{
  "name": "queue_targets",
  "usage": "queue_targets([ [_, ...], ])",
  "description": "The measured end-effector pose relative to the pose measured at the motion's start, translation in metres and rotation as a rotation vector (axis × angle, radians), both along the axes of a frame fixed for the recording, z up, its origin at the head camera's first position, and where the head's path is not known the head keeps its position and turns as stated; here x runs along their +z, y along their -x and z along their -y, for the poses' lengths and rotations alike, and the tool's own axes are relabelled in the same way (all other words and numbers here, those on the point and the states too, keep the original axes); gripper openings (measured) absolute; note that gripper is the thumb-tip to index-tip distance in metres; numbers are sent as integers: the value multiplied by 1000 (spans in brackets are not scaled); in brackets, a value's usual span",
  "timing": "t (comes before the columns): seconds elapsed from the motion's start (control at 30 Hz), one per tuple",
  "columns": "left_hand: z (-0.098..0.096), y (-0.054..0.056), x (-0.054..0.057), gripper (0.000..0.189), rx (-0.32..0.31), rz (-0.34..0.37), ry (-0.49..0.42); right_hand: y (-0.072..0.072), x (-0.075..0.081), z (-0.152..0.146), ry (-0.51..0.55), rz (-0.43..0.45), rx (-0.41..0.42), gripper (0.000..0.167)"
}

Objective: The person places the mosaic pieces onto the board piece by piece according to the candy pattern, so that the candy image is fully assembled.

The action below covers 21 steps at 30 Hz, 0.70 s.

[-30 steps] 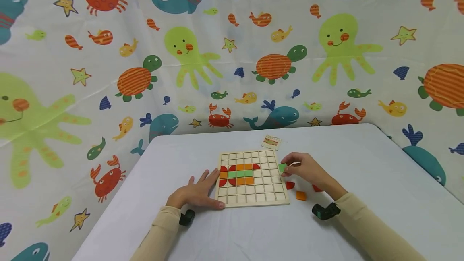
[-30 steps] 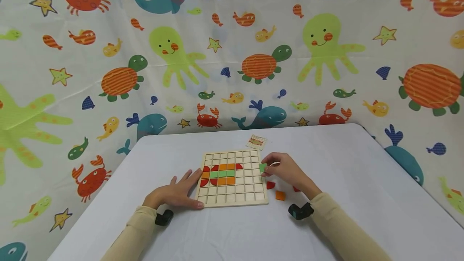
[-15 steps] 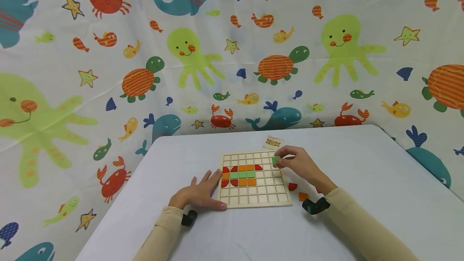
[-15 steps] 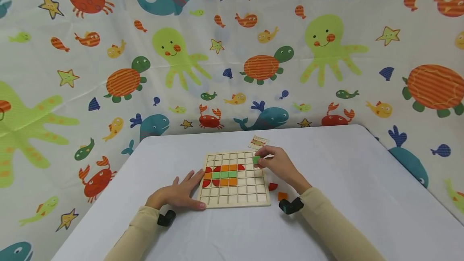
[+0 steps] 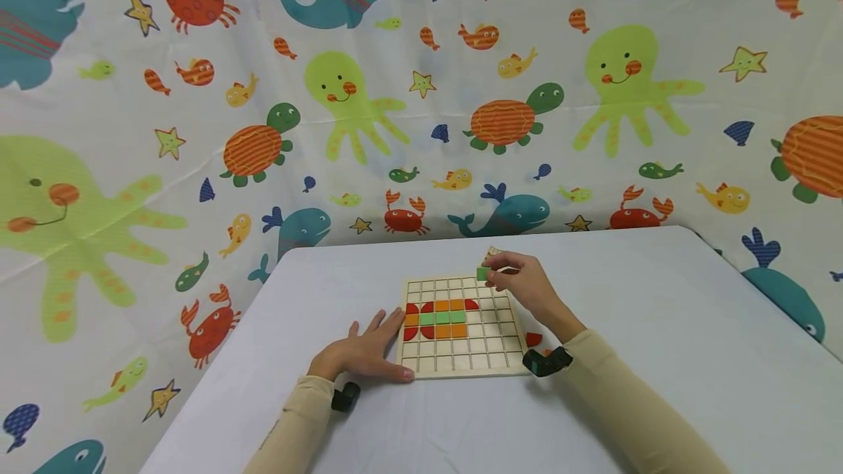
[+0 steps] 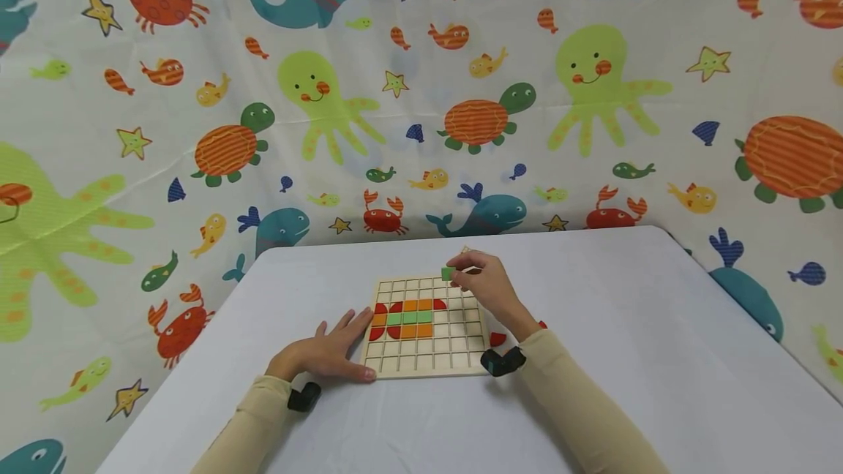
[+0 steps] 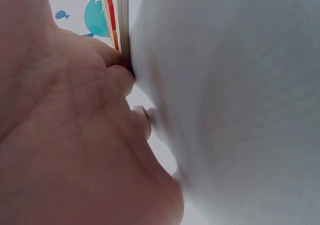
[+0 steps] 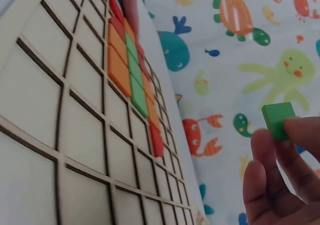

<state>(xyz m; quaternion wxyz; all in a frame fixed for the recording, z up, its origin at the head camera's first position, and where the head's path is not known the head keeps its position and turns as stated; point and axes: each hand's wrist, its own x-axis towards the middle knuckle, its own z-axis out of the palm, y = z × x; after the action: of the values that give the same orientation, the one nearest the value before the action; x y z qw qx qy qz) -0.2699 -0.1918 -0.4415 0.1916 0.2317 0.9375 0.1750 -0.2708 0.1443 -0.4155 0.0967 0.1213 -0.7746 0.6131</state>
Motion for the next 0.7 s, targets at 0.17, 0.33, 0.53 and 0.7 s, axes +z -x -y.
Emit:
queue_targets([
  [0.17, -3, 0, -1, 121, 3, 11, -9, 0, -11, 5, -27, 38, 20, 20],
  [0.33, -3, -1, -1, 123, -2, 29, -26, 0, -17, 10, -48, 98, 29, 21],
  [0.53, -2, -1, 1, 123, -8, 9, -33, 3, -19, 15, -101, 144, 23, 20],
  [0.7, -3, 0, 0, 120, 4, 0, 6, 3, -23, 15, -179, 194, -15, 15],
])
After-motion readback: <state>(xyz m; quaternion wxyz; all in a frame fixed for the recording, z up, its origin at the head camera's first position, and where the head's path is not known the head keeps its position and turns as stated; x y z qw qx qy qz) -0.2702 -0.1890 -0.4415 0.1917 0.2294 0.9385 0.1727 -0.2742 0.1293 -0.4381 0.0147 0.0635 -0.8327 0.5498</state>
